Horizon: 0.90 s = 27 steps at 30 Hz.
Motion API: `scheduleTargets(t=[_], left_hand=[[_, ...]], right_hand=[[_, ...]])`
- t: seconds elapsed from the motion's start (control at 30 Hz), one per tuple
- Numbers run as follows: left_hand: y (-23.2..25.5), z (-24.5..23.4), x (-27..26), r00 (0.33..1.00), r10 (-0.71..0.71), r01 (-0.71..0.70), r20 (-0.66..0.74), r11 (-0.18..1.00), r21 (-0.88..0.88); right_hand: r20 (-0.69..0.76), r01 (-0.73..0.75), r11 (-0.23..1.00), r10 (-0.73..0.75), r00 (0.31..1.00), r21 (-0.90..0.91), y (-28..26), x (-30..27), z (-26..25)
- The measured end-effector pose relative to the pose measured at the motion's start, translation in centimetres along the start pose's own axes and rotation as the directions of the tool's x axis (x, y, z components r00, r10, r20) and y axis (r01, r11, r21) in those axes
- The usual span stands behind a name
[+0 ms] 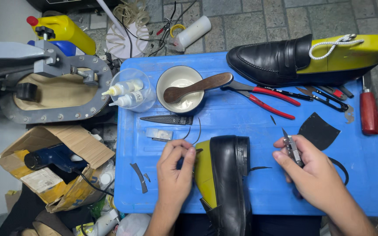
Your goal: The person uses a utility knife to trim and shape the heel area of a black leather shoe mounted on a yellow shoe tree. They repeatedly scrape the heel edge, rotate the shoe to access different sides, and inspect the sole and heel during the process.
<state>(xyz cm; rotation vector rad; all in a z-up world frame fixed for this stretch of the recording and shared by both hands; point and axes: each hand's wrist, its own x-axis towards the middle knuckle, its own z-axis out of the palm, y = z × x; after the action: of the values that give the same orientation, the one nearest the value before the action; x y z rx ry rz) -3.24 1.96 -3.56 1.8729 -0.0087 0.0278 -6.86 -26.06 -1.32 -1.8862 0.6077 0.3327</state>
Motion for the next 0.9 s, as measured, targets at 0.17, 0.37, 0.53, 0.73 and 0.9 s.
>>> scheduleTargets(t=[0.17,0.37,0.53,0.73,0.9], left_hand=[[1.6,-0.7,-3.1,0.959,-0.282,0.254,0.033,0.904,0.344],[2.4,1.6,-5.9,0.982,-0.091,0.049,0.165,0.968,0.246],[1.8,4.2,-7.5,0.992,0.069,-0.053,0.102,0.987,-0.150],[1.9,6.3,-7.3,0.961,-0.218,0.273,0.170,0.652,-0.708],[2.3,6.4,-6.7,0.999,-0.002,0.028,0.053,0.871,-0.491]], right_hand=[[0.202,0.092,0.911,-0.186,0.961,0.401,1.7,1.3,2.2],[0.267,0.063,0.825,-0.253,0.930,0.561,2.7,2.0,4.7],[0.229,-0.034,0.608,-0.246,0.942,0.793,3.3,1.3,4.6],[0.198,0.023,0.531,-0.356,0.913,0.847,2.9,0.9,3.9],[0.135,0.046,0.522,-0.303,0.943,0.852,4.6,1.4,4.2]])
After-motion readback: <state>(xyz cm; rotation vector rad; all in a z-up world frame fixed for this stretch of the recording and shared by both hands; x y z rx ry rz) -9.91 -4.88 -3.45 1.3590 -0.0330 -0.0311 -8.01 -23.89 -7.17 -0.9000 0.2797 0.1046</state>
